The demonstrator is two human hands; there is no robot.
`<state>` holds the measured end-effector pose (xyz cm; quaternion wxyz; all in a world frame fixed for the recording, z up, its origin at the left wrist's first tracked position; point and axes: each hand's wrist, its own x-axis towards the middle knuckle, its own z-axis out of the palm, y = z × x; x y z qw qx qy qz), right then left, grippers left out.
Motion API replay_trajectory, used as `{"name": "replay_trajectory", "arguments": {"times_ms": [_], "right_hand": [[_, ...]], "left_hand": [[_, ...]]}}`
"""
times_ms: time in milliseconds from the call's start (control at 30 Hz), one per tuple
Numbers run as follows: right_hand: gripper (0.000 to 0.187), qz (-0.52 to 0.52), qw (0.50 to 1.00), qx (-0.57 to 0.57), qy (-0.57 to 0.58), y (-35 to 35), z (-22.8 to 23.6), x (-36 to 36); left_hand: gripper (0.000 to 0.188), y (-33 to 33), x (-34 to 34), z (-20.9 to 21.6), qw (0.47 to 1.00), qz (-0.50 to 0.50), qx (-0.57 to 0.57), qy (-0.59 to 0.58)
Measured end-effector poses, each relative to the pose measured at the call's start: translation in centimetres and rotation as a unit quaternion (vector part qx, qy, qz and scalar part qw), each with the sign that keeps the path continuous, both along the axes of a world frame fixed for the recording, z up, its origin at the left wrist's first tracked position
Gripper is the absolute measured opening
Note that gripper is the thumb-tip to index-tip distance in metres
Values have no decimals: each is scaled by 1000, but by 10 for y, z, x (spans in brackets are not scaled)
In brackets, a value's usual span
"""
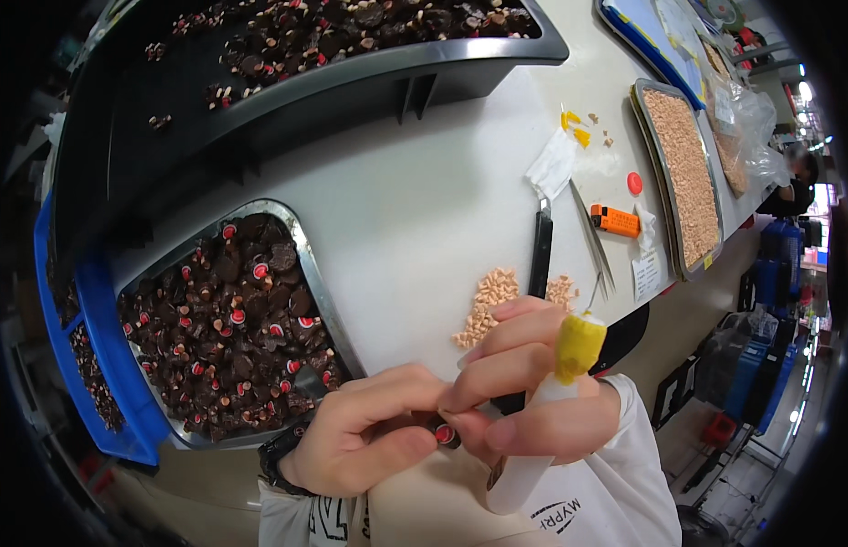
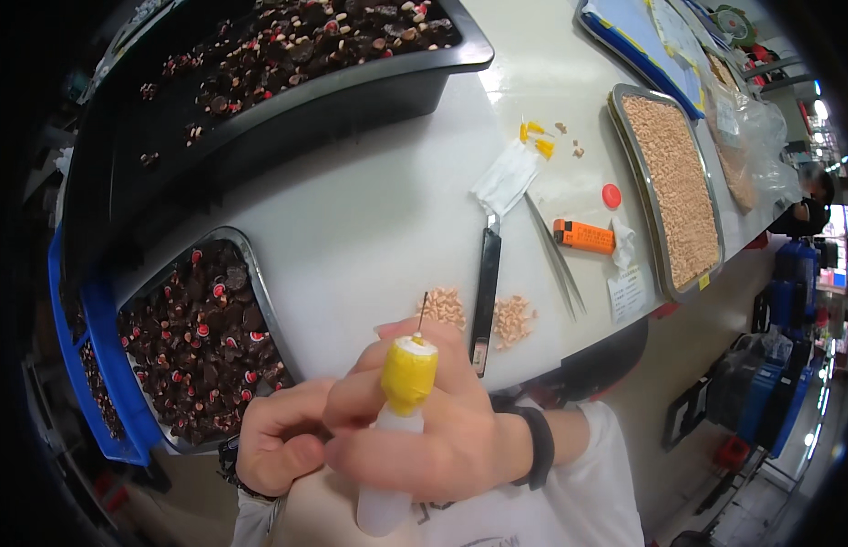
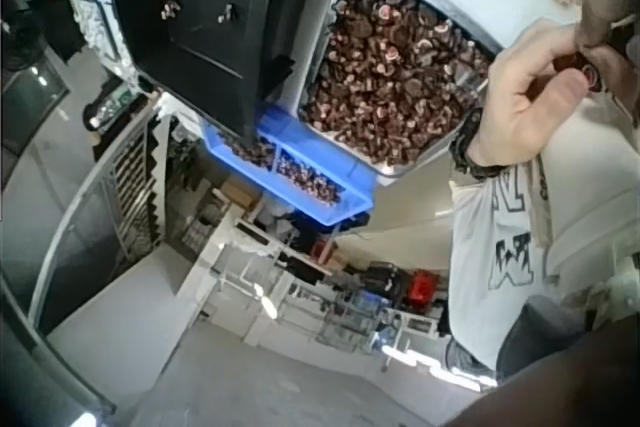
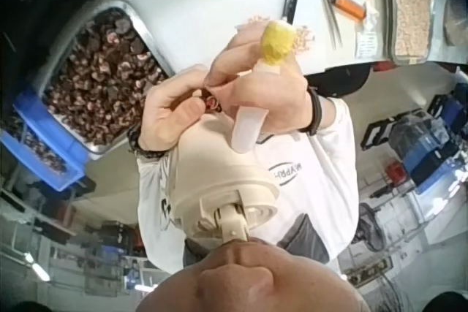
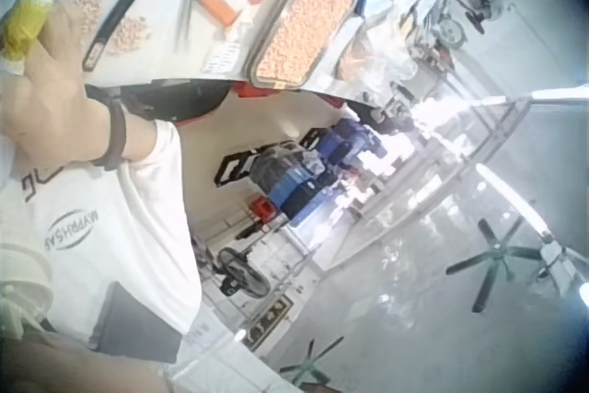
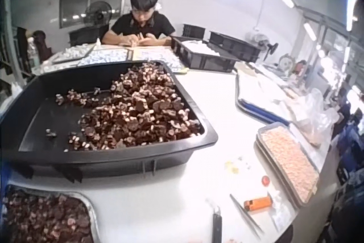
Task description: The person uses a squeeze bottle to apply a small amount of liquid to the center of chocolate pieces. They then pick up small beige granules and place them onto the wetted area of the chocolate. The decorated chocolates are placed into a metal tray.
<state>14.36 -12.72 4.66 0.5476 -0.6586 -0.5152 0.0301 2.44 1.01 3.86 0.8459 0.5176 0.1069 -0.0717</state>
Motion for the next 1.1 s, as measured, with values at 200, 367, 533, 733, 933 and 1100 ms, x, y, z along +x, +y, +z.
{"name": "replay_trajectory", "arguments": {"times_ms": [200,367,533,733,933,1100], "right_hand": [[43,45,992,-18,113,1,0,1],[22,70,988,34,136,3,-7,0],[13,73,990,57,107,0,-9,5],[16,49,998,-24,-11,-13,-7,8],[16,37,996,-60,-53,-16,-7,10],[12,41,998,-33,44,-11,-6,9]], "left_hand": [[46,5,1,-2,999,-45,28,13],[48,10,-2,-3,997,-57,43,6],[48,2,-4,-2,999,14,-41,19],[52,1,-5,0,996,36,-72,36],[49,-2,-5,-6,998,39,-41,-20],[45,1,-8,-13,998,19,-29,-49]]}}
